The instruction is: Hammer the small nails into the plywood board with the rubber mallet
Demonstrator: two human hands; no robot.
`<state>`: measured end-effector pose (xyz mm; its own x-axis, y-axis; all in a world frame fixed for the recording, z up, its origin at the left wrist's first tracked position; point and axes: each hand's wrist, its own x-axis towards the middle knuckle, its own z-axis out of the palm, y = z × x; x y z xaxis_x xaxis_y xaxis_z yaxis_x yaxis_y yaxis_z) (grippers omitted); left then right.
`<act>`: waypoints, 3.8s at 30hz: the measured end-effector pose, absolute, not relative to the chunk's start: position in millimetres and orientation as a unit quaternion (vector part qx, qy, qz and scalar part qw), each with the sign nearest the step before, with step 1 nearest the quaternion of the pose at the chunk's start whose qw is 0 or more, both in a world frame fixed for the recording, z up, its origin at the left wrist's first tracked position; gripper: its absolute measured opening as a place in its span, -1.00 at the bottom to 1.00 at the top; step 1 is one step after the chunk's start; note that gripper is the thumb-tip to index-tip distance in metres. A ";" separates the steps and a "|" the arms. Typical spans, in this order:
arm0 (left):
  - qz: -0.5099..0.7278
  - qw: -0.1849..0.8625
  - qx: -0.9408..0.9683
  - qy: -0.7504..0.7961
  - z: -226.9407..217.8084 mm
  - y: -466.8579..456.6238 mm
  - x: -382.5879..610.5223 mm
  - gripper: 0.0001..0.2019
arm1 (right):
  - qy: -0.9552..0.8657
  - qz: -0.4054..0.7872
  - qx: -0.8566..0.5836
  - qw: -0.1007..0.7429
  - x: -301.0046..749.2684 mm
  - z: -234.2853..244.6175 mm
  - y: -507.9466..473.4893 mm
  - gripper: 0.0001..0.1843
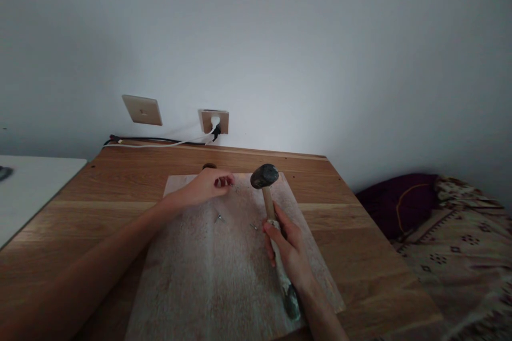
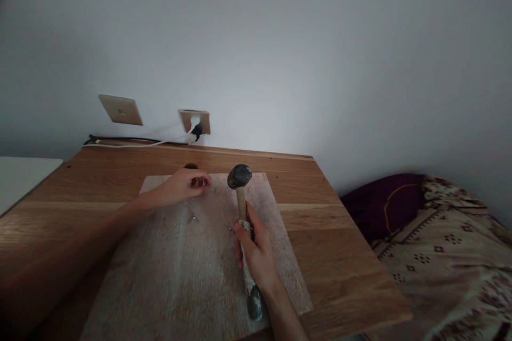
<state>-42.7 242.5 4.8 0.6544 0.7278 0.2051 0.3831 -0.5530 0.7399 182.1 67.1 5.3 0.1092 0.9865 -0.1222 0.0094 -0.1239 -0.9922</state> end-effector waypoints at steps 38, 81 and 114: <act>0.287 0.336 0.812 0.381 -18.6 237.3 -50.7 -0.50 | -0.534 0.531 -0.549 0.362 160.5 7.5 77.4 -0.18; 0.290 0.217 0.846 0.391 -11.6 217.6 -74.6 -0.83 | -0.426 0.543 -0.545 0.477 171.6 16.2 73.7 -0.32; 0.289 0.305 0.800 0.429 -10.4 218.3 -74.5 -0.59 | -0.549 0.547 -0.499 0.388 154.3 12.1 89.1 -0.26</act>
